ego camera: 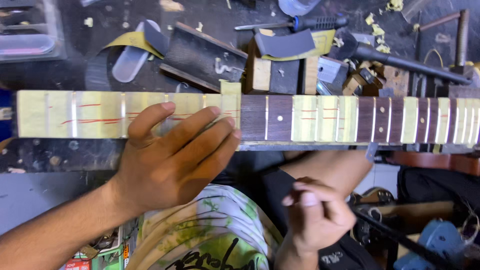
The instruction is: The person removes strips of masking tape from the fretboard of a guitar neck. They peel the tape off section by section, revealing the wood underneath, and discard the removed pieces.
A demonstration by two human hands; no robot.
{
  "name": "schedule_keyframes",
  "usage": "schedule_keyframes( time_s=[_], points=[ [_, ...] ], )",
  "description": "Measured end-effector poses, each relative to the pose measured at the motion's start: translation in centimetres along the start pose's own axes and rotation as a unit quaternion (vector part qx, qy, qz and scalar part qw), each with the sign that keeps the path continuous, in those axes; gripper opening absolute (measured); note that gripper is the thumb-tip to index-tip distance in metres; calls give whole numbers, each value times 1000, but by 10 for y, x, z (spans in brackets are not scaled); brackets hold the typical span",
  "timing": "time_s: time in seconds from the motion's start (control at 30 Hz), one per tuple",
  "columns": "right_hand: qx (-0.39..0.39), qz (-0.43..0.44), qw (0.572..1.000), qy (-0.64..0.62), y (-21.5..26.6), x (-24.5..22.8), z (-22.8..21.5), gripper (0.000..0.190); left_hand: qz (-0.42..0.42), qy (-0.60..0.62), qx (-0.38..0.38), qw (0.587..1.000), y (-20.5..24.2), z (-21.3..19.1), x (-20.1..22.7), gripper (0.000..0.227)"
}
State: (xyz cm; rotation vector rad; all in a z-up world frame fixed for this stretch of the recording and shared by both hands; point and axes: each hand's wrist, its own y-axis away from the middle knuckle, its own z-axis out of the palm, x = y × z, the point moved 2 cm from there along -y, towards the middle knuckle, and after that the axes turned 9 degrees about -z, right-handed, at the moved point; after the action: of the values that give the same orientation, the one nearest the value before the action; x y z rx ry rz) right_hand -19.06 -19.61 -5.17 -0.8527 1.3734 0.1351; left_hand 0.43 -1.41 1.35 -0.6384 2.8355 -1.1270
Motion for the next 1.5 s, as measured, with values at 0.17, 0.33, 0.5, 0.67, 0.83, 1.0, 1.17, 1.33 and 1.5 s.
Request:
schedule_keyframes(
  time_s=[0.17,0.33,0.5,0.67,0.83,1.0,1.17,1.33,1.5],
  points=[
    [137,-78,982,103,-31,23,-46,28,28,23,17,999,0,4,0,10],
    [53,-78,939,331,-67,32,-81,15,50,39,-31,997,2,4,-5,11],
    [31,37,896,441,-83,54,-92,19,17,50,-31,998,10,3,-4,16],
    [85,98,973,190,-87,65,-100,23,53,108,-43,992,-5,-4,-13,11],
    [101,134,985,31,-69,32,-120,20,31,207,-99,973,-9,-18,-22,27],
    [175,76,962,194,-27,-5,-151,41,-36,109,-190,975,-19,-19,-43,25],
    [48,122,901,414,-25,-82,-58,56,-41,36,-202,978,-12,-13,-44,38],
    [-137,156,814,543,-42,-114,50,56,-64,41,-183,980,-17,-18,-42,33],
    [-217,-47,875,431,-63,-111,113,28,-71,65,-127,987,-14,-9,-46,22]
  ],
)
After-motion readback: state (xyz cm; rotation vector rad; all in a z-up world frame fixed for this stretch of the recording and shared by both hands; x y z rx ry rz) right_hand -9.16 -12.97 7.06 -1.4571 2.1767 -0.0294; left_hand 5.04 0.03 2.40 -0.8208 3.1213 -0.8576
